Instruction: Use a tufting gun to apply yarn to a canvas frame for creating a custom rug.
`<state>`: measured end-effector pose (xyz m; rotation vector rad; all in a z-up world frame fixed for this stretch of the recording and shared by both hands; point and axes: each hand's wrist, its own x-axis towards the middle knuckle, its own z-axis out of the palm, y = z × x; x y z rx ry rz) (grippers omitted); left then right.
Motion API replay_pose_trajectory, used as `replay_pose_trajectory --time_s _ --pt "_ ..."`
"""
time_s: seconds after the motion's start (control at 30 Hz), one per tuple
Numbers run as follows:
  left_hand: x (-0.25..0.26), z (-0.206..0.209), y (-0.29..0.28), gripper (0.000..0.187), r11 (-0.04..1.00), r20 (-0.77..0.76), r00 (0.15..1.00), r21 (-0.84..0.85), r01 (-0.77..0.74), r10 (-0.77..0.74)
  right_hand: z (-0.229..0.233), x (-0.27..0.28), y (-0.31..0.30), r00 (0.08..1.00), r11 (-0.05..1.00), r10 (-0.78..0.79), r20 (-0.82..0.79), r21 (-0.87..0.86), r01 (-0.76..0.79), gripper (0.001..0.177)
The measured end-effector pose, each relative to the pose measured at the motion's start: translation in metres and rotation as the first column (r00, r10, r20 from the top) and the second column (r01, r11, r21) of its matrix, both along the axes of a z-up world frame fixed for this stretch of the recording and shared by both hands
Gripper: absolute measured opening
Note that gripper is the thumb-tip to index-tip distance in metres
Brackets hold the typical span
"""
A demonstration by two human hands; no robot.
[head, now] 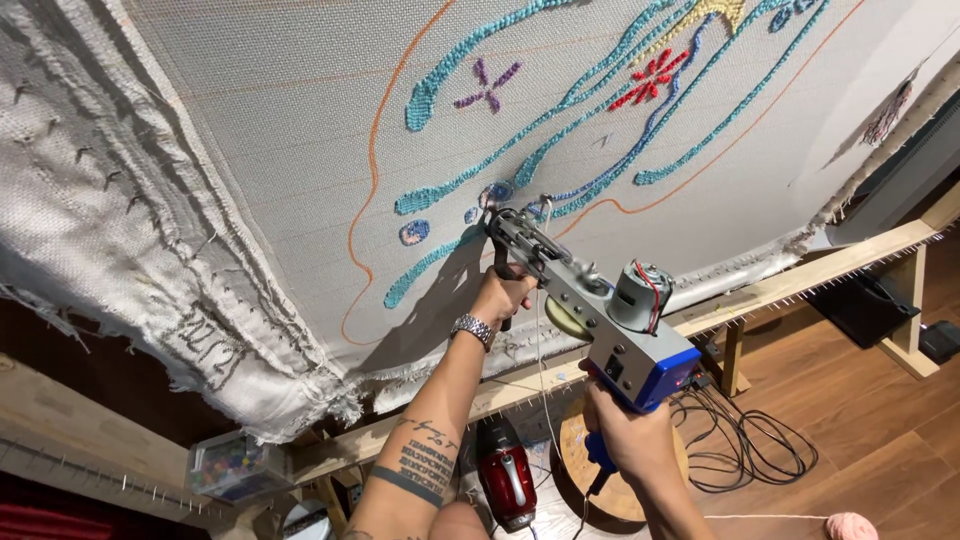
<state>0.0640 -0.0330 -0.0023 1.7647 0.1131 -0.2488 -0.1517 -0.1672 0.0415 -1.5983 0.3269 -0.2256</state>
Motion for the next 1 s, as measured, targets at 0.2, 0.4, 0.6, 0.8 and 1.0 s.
replay_pose_trajectory --time_s 0.2,0.4,0.6,0.8,1.0 --pt "-0.007 0.02 0.004 0.019 0.997 -0.058 0.998 0.082 -0.001 0.006 0.017 0.001 0.007 0.998 0.998 0.054 -0.009 -0.039 -0.055 0.031" --pt "0.01 0.009 0.003 0.031 0.982 -0.026 0.998 0.183 0.054 -0.05 0.01 0.007 0.012 0.998 0.985 -0.044 0.044 0.171 0.036 0.014" --pt "0.003 0.015 0.001 0.015 0.983 -0.013 0.999 0.173 0.055 -0.053 0.024 -0.001 0.013 0.998 0.999 -0.008 -0.056 0.037 0.01 0.034" --pt "0.005 0.013 0.002 0.014 0.996 -0.044 0.999 0.084 0.029 -0.025 0.017 0.001 0.018 0.987 0.967 -0.002 0.159 0.253 -0.039 0.033" --pt "-0.022 0.027 0.006 0.014 0.985 0.098 0.981 0.048 0.166 -0.17 0.011 -0.002 -0.001 0.999 0.986 -0.015 -0.041 0.163 0.022 0.021"
